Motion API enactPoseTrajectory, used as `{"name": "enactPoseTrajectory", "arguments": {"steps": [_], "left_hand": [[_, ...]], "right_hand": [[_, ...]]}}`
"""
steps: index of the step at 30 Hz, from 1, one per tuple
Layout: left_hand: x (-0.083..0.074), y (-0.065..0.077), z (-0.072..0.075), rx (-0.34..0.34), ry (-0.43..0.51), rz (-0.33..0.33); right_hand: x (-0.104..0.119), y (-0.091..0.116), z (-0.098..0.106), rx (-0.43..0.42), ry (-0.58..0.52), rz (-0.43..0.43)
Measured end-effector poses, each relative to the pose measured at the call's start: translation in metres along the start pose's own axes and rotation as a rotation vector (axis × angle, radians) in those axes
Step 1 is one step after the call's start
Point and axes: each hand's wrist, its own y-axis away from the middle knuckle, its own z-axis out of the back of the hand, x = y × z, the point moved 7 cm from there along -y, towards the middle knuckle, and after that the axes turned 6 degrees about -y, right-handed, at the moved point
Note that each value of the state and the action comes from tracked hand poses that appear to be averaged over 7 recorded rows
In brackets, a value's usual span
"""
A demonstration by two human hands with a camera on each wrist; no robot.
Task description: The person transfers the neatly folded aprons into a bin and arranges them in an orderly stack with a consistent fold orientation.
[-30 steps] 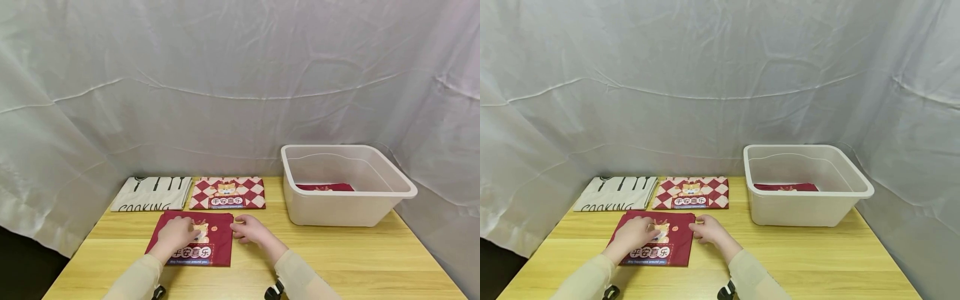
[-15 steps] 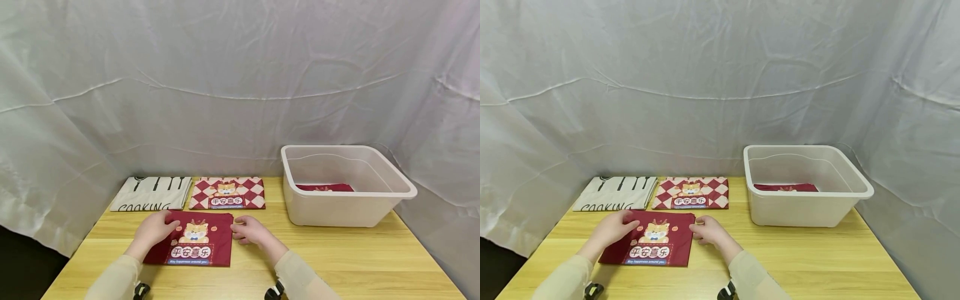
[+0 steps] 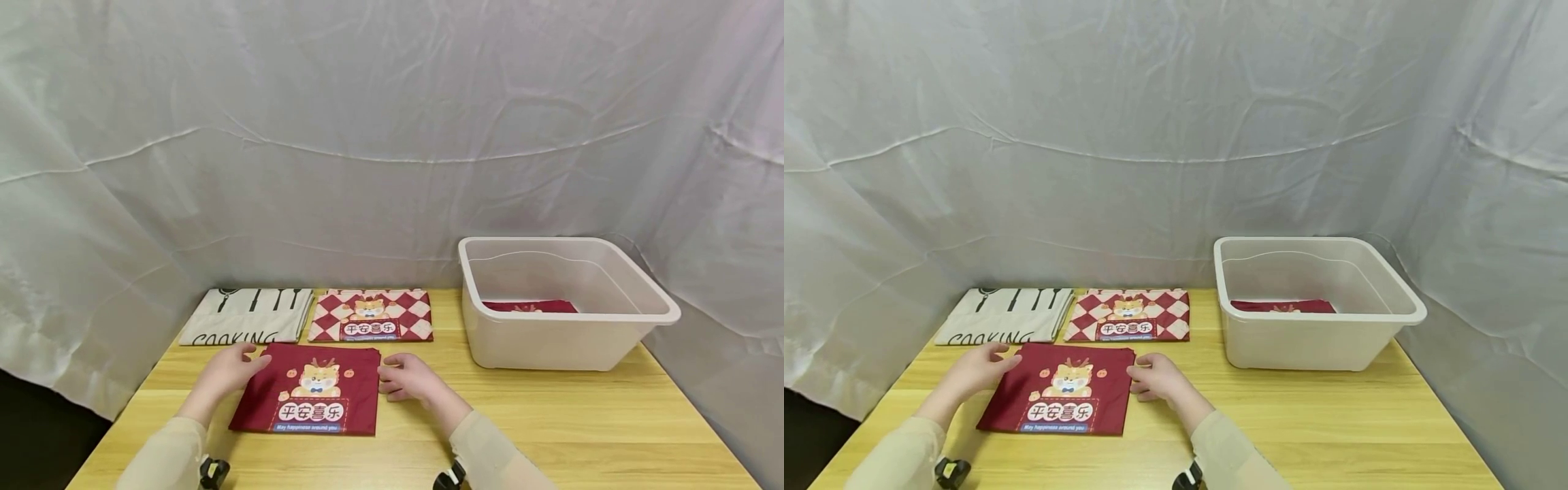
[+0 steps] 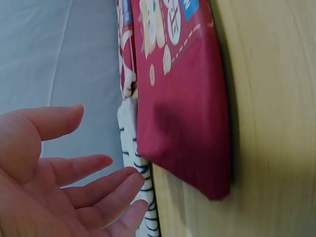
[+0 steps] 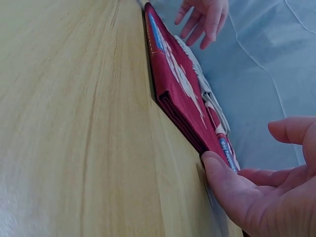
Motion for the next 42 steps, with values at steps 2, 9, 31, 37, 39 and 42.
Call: {"name": "enactPoseTrajectory", "arguments": {"steps": [2, 9, 31, 37, 39, 42], "left_hand": [[0.006, 0.0, 0.001, 0.023, 0.048, 0.013], [0.024, 0.0, -0.003, 0.113, 0.235, 0.095], [0.031, 0.0, -0.025, 0.195, 0.357, 0.225], [0.032, -0.001, -0.027, 0.184, 0.377, 0.227], [0.032, -0.001, -0.028, 0.18, 0.397, 0.224], [0.033, -0.001, -0.028, 0.172, 0.422, 0.223]], "right_hand": [[-0.001, 0.0, 0.0, 0.003, -0.01, -0.003], [-0.003, 0.0, 0.001, 0.008, -0.032, -0.013], [-0.004, -0.008, -0.001, 0.001, -0.152, -0.039], [-0.004, -0.013, -0.003, -0.033, -0.119, -0.043], [-0.004, -0.014, -0.004, -0.05, -0.093, -0.043], [-0.003, -0.015, -0.005, -0.073, -0.047, -0.034]]}}
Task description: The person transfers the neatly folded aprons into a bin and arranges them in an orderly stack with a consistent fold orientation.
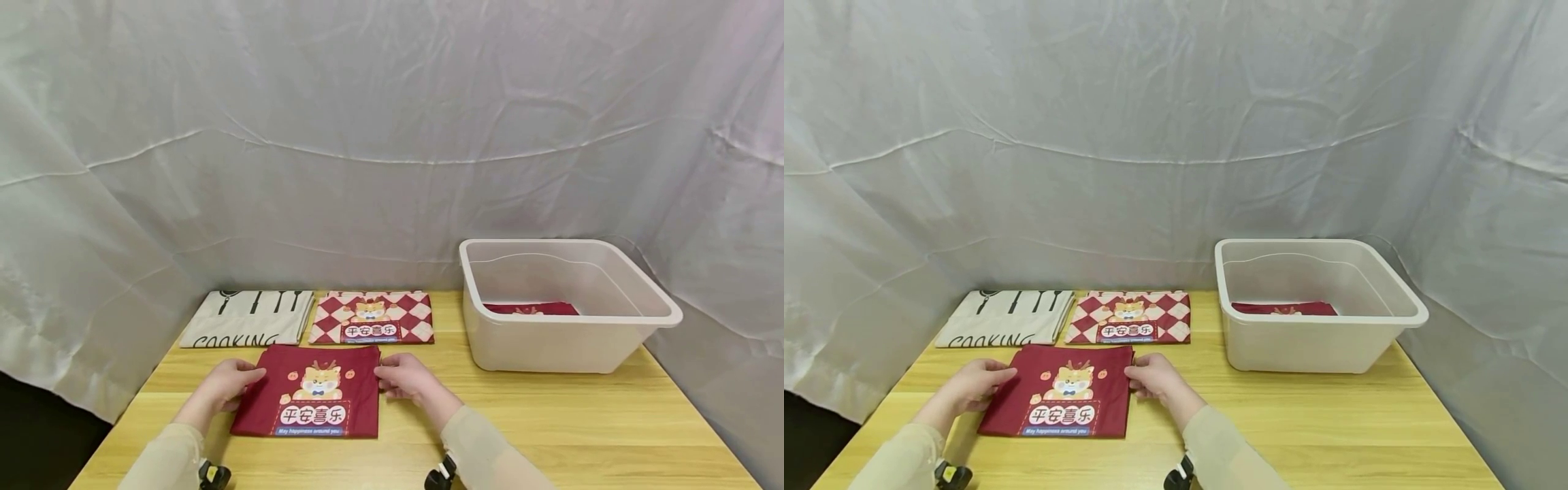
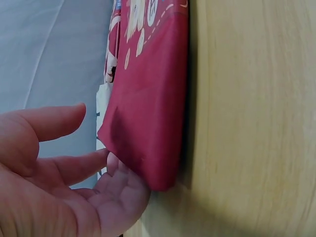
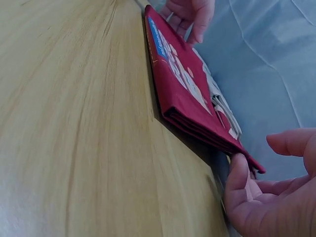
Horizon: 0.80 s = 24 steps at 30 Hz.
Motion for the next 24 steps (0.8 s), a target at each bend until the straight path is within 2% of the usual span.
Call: {"name": "enactPoseTrajectory", "arguments": {"steps": [4, 9, 18, 24], "left_hand": [[0.0011, -0.0008, -0.001, -0.001, 0.039, -0.008], [0.0019, -0.002, -0.0017, -0.001, 0.066, -0.025], [0.0034, -0.0047, -0.0026, -0.017, 0.058, -0.057], [0.0036, -0.0053, -0.0033, -0.027, 0.129, -0.092]], "right_hand": [[0.0011, -0.0006, -0.0027, -0.012, 0.036, 0.022], [0.0, -0.0004, -0.0051, -0.015, 0.005, 0.031], [-0.0044, 0.0002, -0.008, -0.005, -0.003, 0.047], [-0.0051, 0.0004, -0.008, -0.017, -0.014, 0.051]]}}
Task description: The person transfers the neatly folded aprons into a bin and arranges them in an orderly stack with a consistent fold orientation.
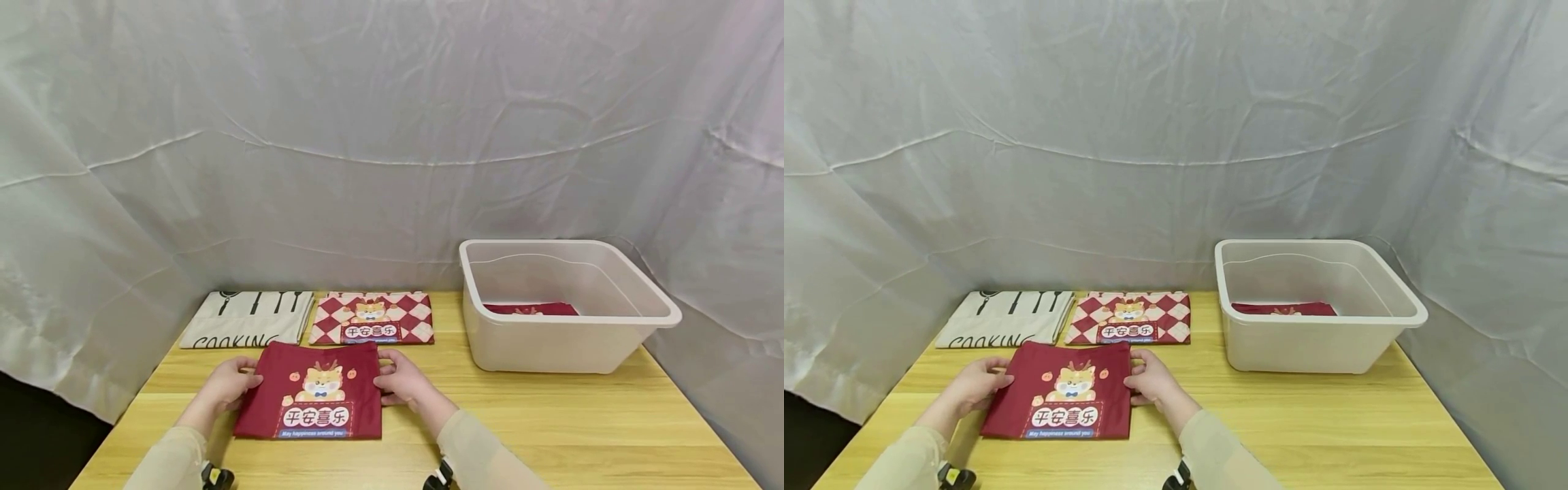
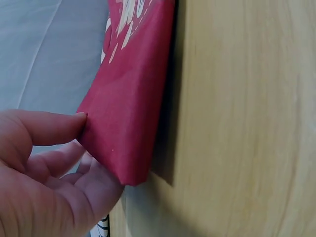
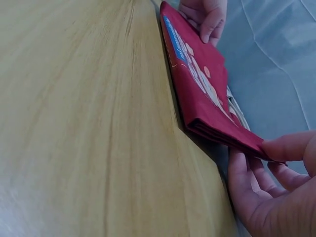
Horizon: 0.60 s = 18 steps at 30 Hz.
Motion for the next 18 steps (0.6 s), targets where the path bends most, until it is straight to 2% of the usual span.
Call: {"name": "enactPoseTrajectory", "arguments": {"steps": [8, 15, 18], "left_hand": [[-0.001, 0.004, -0.004, 0.022, 0.132, -0.057], [-0.008, 0.007, -0.011, 0.064, 0.196, -0.116], [-0.012, 0.007, -0.014, 0.057, 0.219, -0.127]], "right_hand": [[0.001, 0.004, 0.006, -0.051, -0.049, 0.018], [0.002, 0.006, 0.018, -0.062, -0.054, 0.046], [0.005, 0.008, 0.022, -0.063, -0.061, 0.05]]}}
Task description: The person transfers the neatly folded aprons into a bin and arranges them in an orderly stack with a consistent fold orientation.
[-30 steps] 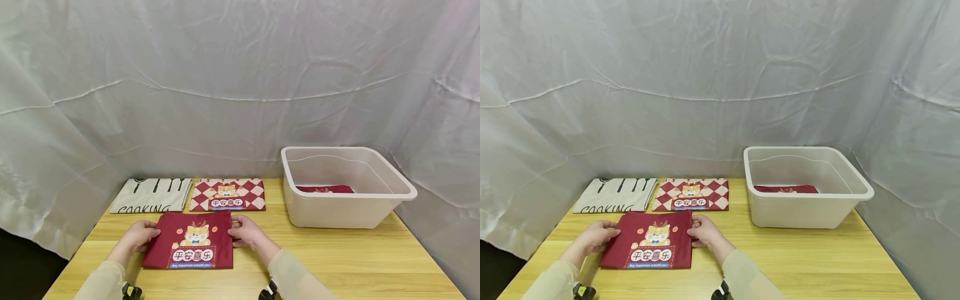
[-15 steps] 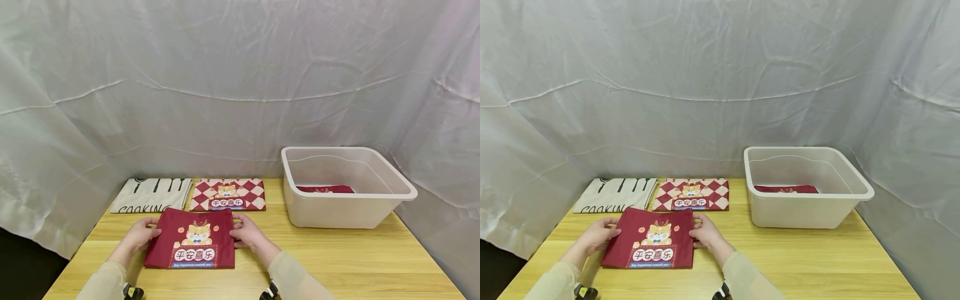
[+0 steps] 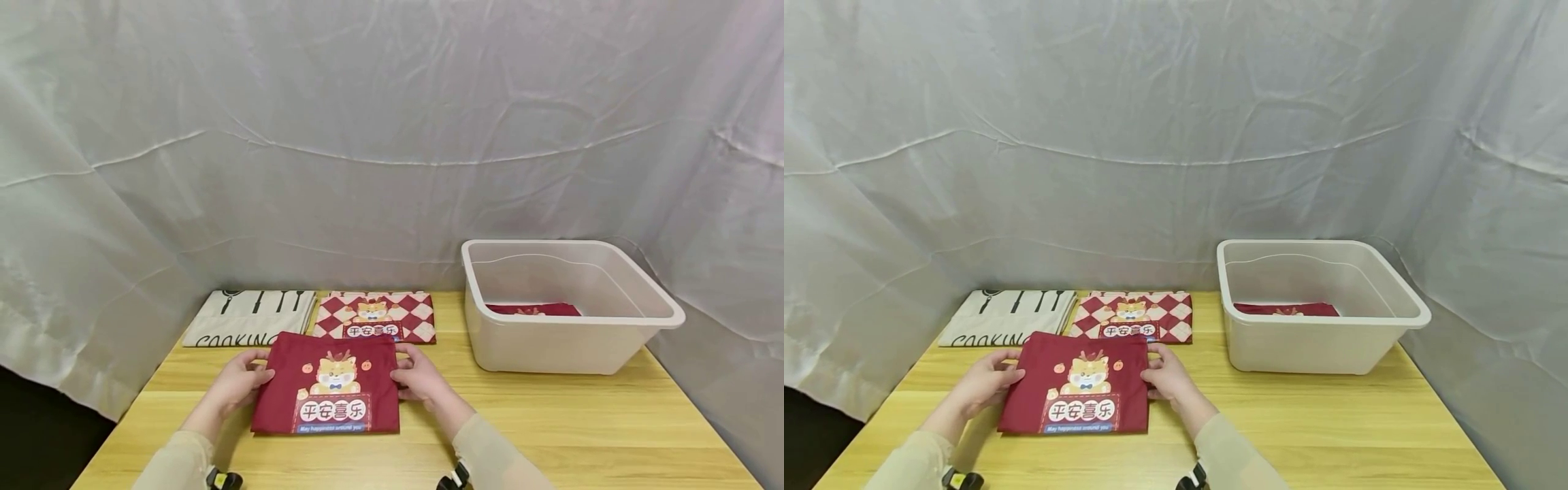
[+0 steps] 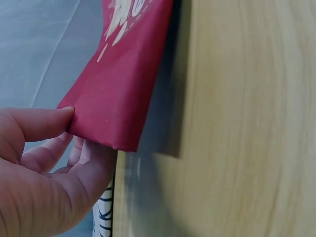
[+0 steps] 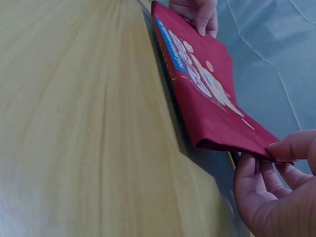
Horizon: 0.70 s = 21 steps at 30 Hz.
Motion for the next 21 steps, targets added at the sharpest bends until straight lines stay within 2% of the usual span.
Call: {"name": "enactPoseTrajectory", "arguments": {"steps": [6, 13, 21], "left_hand": [[-0.009, 0.002, -0.006, -0.017, 0.022, -0.007], [-0.022, 0.002, -0.013, -0.015, 0.033, -0.038], [-0.036, 0.0, -0.019, -0.016, 0.056, -0.066]], "right_hand": [[0.01, 0.002, 0.009, -0.006, -0.017, 0.023], [0.025, 0.002, 0.02, -0.022, -0.045, 0.1], [0.039, 0.001, 0.032, -0.083, -0.019, 0.119]]}}
